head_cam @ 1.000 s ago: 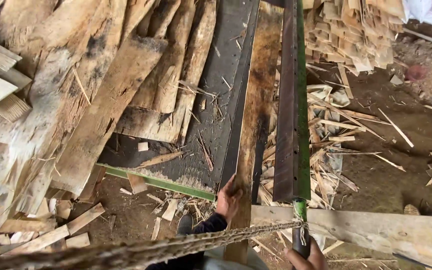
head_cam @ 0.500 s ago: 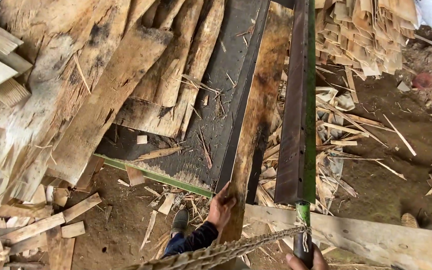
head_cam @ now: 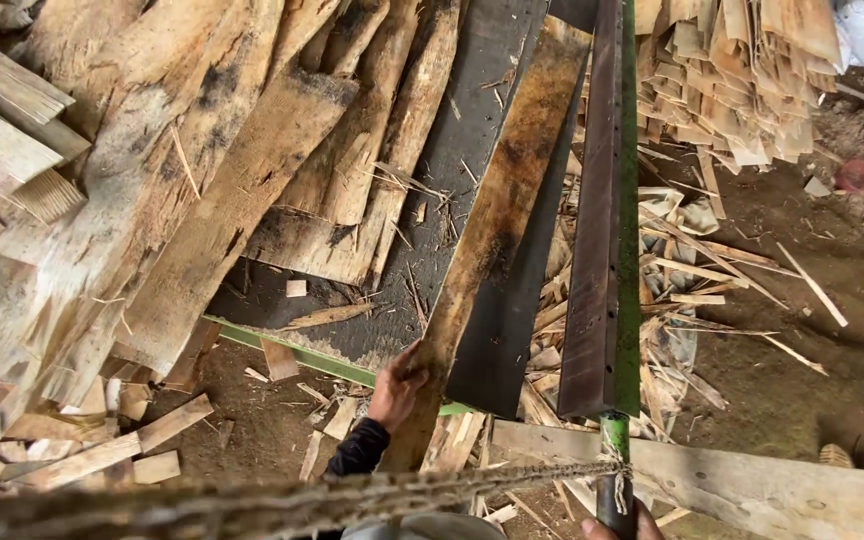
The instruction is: Trimming and sorting wood veneer scraps using a manual guillotine cutter.
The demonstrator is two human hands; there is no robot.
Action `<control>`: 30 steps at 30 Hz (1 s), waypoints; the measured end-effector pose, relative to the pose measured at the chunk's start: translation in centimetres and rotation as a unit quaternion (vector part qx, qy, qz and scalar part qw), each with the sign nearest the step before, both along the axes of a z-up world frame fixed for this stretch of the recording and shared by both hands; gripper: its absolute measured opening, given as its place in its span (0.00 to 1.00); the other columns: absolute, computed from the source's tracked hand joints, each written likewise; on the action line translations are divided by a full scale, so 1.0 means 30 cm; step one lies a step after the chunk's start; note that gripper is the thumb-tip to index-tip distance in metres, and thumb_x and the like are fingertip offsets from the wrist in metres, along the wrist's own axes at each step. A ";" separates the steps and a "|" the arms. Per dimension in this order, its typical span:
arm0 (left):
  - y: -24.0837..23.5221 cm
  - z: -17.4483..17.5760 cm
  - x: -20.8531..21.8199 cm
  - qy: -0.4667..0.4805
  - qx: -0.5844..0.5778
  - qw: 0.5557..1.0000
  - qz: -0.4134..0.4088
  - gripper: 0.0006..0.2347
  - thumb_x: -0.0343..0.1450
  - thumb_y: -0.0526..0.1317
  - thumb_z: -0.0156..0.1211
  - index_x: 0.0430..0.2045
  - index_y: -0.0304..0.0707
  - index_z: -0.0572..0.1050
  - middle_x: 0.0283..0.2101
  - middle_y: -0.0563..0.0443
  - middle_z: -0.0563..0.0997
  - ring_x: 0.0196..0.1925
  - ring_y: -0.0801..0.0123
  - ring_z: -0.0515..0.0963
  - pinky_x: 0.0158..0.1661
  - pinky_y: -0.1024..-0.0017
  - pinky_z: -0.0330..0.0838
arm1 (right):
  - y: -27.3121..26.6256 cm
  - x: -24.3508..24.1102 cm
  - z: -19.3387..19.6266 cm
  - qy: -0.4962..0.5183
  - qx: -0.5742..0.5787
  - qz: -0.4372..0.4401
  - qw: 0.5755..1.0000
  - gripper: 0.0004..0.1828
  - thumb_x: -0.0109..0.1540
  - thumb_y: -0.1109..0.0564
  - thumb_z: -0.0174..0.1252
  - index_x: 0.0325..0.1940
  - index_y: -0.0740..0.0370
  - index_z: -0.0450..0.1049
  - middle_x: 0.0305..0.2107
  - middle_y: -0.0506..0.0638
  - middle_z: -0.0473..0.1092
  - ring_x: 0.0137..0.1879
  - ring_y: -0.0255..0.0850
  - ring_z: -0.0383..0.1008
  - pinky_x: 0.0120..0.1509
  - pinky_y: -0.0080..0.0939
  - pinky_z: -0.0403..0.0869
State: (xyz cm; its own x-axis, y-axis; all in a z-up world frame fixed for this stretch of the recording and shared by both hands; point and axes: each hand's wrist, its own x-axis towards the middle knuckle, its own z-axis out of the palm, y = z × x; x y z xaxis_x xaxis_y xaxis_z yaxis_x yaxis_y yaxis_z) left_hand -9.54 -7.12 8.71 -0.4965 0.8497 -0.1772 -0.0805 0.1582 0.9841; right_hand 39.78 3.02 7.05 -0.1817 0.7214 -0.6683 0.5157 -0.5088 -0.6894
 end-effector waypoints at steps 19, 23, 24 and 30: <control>-0.225 0.499 -0.396 -0.183 0.020 0.983 -0.008 0.31 0.69 0.30 0.65 0.70 0.21 0.61 0.61 0.32 0.78 0.54 0.67 0.81 0.52 0.77 0.73 | -0.271 -0.617 0.226 -0.092 0.373 0.222 0.896 0.14 0.60 0.43 0.68 0.45 0.49 0.82 0.34 0.49 0.83 0.47 0.40 0.87 0.59 0.43 0.82; -0.414 0.703 -0.460 -0.292 0.056 0.955 0.009 0.33 0.64 0.30 0.65 0.68 0.20 0.62 0.59 0.38 0.79 0.53 0.66 0.81 0.55 0.72 0.73 | -0.159 -1.029 0.471 -0.059 0.281 0.182 0.940 0.42 0.59 0.49 0.64 0.73 0.51 0.52 0.61 0.61 0.64 0.64 0.53 0.72 0.64 0.52 0.75; -0.482 0.714 -0.484 -0.307 0.036 0.951 0.030 0.33 0.64 0.30 0.65 0.67 0.21 0.62 0.58 0.36 0.79 0.52 0.64 0.81 0.54 0.70 0.73 | -0.127 -1.120 0.539 -0.030 0.277 0.155 0.948 0.51 0.58 0.51 0.64 0.79 0.52 0.43 0.70 0.65 0.55 0.70 0.58 0.66 0.67 0.56 0.72; -0.768 0.770 -0.573 -0.289 0.089 0.949 0.089 0.36 0.62 0.29 0.65 0.68 0.22 0.58 0.62 0.30 0.74 0.60 0.52 0.78 0.61 0.56 0.71 | 0.132 -1.564 0.537 0.042 0.548 0.116 0.827 0.50 0.57 0.60 0.62 0.80 0.64 0.45 0.75 0.73 0.39 0.79 0.70 0.43 0.79 0.62 0.49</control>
